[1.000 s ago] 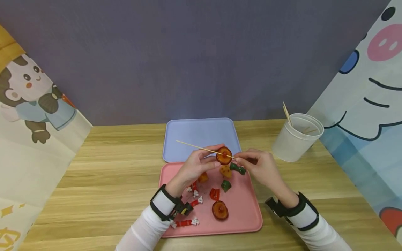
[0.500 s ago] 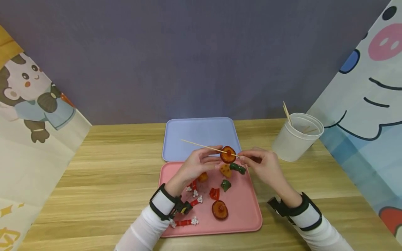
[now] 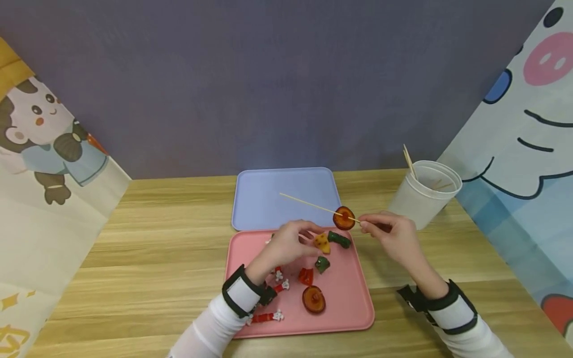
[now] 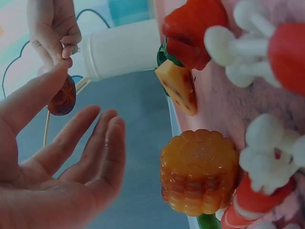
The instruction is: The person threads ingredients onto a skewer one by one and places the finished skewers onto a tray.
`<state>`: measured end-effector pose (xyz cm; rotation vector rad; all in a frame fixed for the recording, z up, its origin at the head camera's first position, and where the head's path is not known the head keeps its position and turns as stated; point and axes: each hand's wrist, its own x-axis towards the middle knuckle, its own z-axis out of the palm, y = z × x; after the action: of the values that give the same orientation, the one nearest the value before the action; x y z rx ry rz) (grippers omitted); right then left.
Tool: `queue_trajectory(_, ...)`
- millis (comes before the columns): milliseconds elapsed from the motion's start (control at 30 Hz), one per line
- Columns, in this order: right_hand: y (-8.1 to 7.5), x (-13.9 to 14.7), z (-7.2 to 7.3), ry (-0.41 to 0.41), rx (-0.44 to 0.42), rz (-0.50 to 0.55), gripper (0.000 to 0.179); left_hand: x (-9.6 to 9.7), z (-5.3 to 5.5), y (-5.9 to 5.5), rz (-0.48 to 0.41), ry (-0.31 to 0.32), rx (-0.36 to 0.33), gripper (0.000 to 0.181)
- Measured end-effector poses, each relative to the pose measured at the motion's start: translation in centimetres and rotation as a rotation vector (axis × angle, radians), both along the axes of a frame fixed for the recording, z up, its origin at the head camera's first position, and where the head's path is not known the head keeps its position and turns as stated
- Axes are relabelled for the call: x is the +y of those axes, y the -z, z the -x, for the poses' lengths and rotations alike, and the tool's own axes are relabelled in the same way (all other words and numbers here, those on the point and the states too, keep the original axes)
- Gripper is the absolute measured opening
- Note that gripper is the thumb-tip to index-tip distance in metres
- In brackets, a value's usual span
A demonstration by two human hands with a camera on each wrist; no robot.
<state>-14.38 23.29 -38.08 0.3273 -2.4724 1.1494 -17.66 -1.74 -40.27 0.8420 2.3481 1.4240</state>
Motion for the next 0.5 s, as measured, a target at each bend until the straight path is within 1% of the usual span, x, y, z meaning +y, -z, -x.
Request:
queue_trajectory(67,0.0,0.4,0.0,0.007,-0.001,0.008,0.011,0.3,-0.1,-0.1,0.073,0.005,0.046,0.044)
queue_trajectory(133,-0.1,0.8,-0.1,0.015,0.0,0.007,0.011,0.6,-0.1,0.0,0.127,0.014,0.087,0.043)
queue_trajectory(333,0.0,2.0,-0.3,0.052,0.018,-0.018,0.011,1.7,-0.3,-0.1,0.195,0.052,0.123,0.039)
queue_trajectory(500,0.2,3.0,-0.6,0.079,0.018,-0.026,0.011,2.3,-0.4,0.2,0.27,0.127,0.171,0.039)
